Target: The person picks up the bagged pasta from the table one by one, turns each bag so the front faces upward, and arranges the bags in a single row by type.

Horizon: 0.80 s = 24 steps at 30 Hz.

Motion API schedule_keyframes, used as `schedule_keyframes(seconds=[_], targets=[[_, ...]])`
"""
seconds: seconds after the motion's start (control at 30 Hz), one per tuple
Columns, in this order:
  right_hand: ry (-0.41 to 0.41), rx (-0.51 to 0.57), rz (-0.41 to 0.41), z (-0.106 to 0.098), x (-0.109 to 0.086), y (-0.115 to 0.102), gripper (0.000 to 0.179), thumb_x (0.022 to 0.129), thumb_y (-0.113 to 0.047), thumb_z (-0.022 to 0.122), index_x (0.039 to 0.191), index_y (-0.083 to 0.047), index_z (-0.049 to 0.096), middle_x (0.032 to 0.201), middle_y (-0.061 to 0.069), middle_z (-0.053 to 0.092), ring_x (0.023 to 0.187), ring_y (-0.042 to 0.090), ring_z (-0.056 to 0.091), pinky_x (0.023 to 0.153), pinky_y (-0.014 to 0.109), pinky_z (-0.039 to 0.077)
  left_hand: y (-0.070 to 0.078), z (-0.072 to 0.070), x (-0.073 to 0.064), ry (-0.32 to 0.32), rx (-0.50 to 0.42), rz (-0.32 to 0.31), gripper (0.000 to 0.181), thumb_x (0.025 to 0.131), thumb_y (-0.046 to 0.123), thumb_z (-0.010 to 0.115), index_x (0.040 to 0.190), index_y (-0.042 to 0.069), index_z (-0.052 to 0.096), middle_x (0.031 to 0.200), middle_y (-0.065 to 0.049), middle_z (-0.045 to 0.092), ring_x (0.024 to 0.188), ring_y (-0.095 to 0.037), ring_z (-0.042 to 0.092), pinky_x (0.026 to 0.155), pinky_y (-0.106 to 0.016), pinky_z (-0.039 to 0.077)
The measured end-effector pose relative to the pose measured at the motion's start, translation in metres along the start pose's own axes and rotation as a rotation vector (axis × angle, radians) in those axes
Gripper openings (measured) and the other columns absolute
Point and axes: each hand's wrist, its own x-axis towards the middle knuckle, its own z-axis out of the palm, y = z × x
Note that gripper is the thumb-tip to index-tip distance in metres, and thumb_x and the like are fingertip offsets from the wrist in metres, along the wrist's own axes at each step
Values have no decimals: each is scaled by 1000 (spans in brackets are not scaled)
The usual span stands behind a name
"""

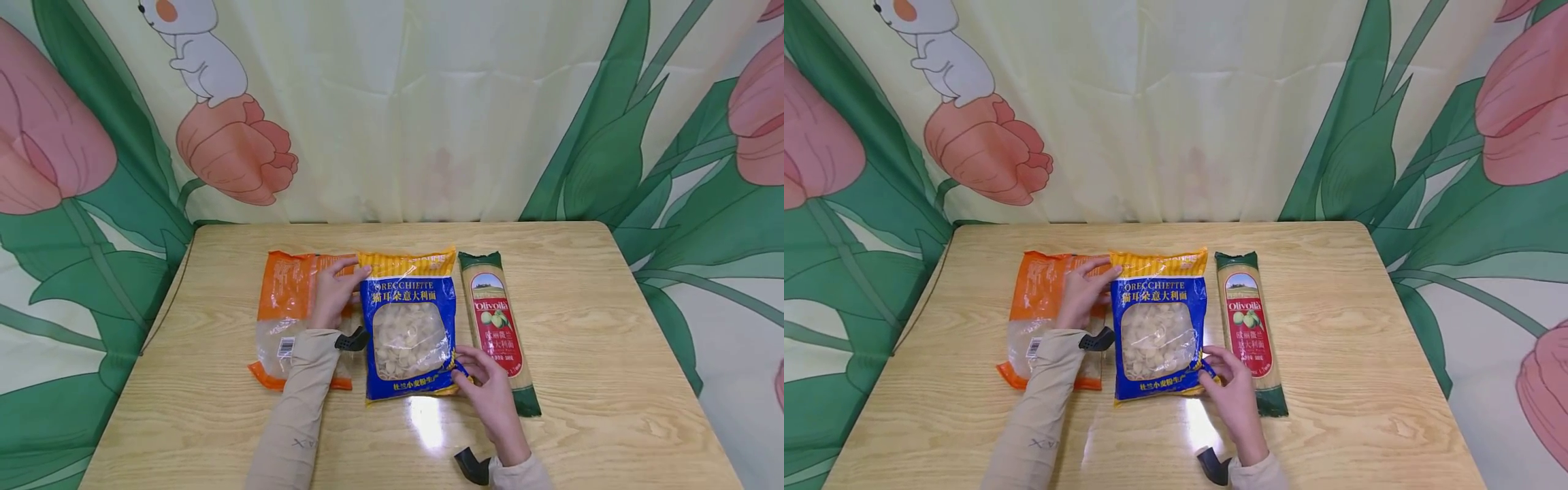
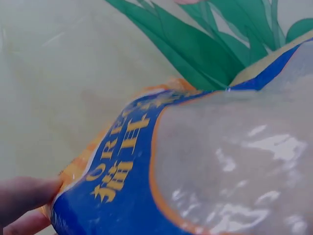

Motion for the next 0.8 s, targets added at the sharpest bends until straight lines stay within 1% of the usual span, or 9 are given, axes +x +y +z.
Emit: schedule_keyframes(seconds=[0.13,0.2,0.3,0.37,0.43,0.53,0.63,0.7,0.8], targets=[[-30,-52,-1,-2,2,1,42,91,4,66,132,-3,60,122,17,62,103,18,64,76,22,57,-3,1,2,-2,17,-4,42,92,17,72,132,8,61,98,-13,74,71,-13,71,62,-30,60],[-45,-101,-20,-4,2,2,41,91,3,66,131,-4,60,124,16,63,107,24,64,79,22,57,-3,2,1,-7,49,7,40,94,16,69,132,8,61,108,-18,72,76,-15,72,69,-33,61],[-55,-207,-65,-8,-2,-1,38,91,0,67,128,-5,62,127,16,63,113,31,63,84,29,59,-3,3,-2,-27,100,33,37,97,14,64,134,6,61,119,-23,67,87,-23,72,84,-42,60],[-50,-268,-98,-10,-4,-5,36,91,-2,68,127,-4,63,129,16,63,113,32,63,85,32,60,-3,4,-4,-30,145,73,36,98,12,62,133,4,61,122,-23,66,97,-27,70,89,-44,58],[-34,-331,-119,-12,-6,-10,34,92,-4,69,125,-5,64,126,14,63,110,29,63,85,31,59,-3,3,-7,-36,171,118,36,98,10,62,133,1,60,126,-23,64,105,-30,67,93,-47,56],[-8,-372,-137,-13,-7,-15,31,91,-3,69,121,-5,66,114,11,63,96,21,63,76,23,57,-2,-1,-10,-46,217,178,36,98,10,62,133,0,60,130,-21,62,116,-33,62,97,-46,54],[12,-407,-172,-12,-7,-18,29,89,-1,70,117,-5,67,102,9,61,84,16,59,67,21,52,-1,-6,-13,-65,245,208,37,98,14,63,133,0,60,133,-18,61,121,-32,59,103,-46,50],[21,-413,-206,-10,-7,-19,29,88,0,71,116,-6,68,100,8,60,83,16,57,66,22,50,1,-11,-15,-71,270,231,37,98,16,63,132,1,60,134,-19,61,123,-31,58,105,-46,48],[28,-429,-260,-4,-6,-23,29,88,0,72,116,-6,68,104,9,61,88,19,57,70,23,51,3,-20,-18,-64,302,264,36,99,16,63,130,0,61,133,-20,61,122,-31,58,105,-46,47]])
